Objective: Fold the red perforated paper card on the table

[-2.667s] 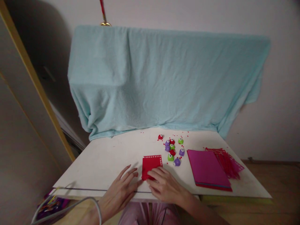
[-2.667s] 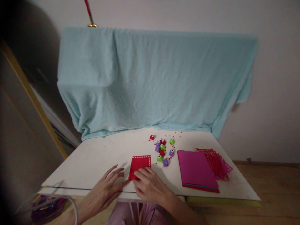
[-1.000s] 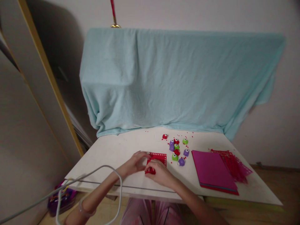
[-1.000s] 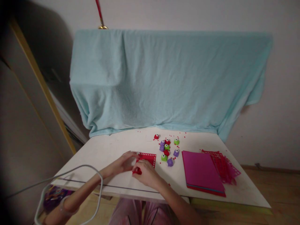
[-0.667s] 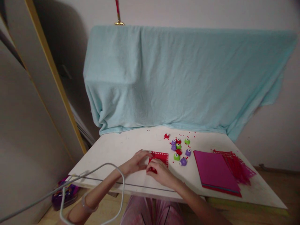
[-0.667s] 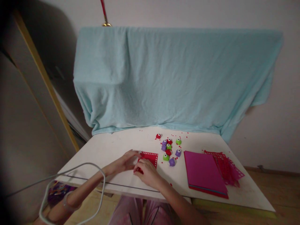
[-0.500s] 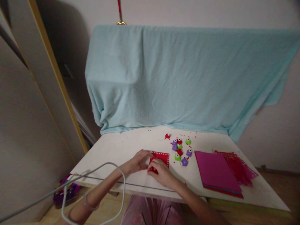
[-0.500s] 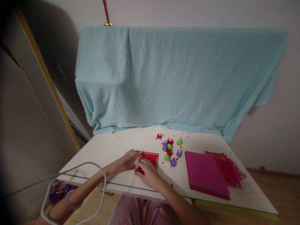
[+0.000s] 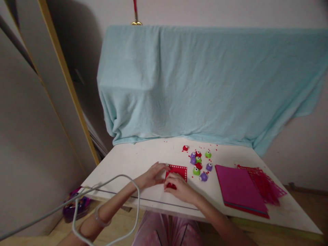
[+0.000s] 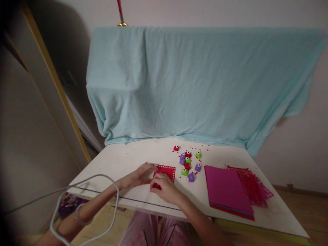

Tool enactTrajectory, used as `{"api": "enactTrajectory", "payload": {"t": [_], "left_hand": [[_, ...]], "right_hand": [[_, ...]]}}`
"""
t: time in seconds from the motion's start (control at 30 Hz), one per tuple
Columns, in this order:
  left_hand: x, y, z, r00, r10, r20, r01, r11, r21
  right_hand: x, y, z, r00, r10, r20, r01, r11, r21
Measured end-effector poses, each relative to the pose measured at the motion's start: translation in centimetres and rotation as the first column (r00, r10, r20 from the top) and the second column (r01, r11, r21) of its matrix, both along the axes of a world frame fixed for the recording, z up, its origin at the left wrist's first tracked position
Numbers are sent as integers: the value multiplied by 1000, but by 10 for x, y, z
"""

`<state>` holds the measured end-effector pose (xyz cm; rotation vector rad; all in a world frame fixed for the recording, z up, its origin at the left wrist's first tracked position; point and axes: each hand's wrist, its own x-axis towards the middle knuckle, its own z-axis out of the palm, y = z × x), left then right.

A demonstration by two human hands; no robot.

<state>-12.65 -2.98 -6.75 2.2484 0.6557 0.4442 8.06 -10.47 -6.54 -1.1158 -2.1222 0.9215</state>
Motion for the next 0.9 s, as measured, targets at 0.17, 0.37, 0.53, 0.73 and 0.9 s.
{"api": "enactTrajectory", "payload": {"t": [0.17, 0.37, 0.53, 0.73, 0.9], "left_hand": [[-2, -1, 5, 1000, -11, -6, 11, 999, -35], [-3, -1, -3, 1000, 4, -12, -4, 1000, -21], [-1, -1, -15, 998, 32, -55, -31, 999, 12], [4, 1, -14, 991, 67, -115, -71, 997, -36], [8, -1, 2, 986, 50, -160, -66, 993, -93]], "right_hand": [[11, -2, 7, 990, 62, -123, -67, 997, -42], [18, -5, 13, 990, 23, -139, -39, 993, -111], [11, 1, 8, 996, 25, -81, -31, 997, -71], [6, 6, 4, 997, 43, -60, -46, 998, -49], [16, 4, 6, 987, 100, -123, -112, 989, -96]]}}
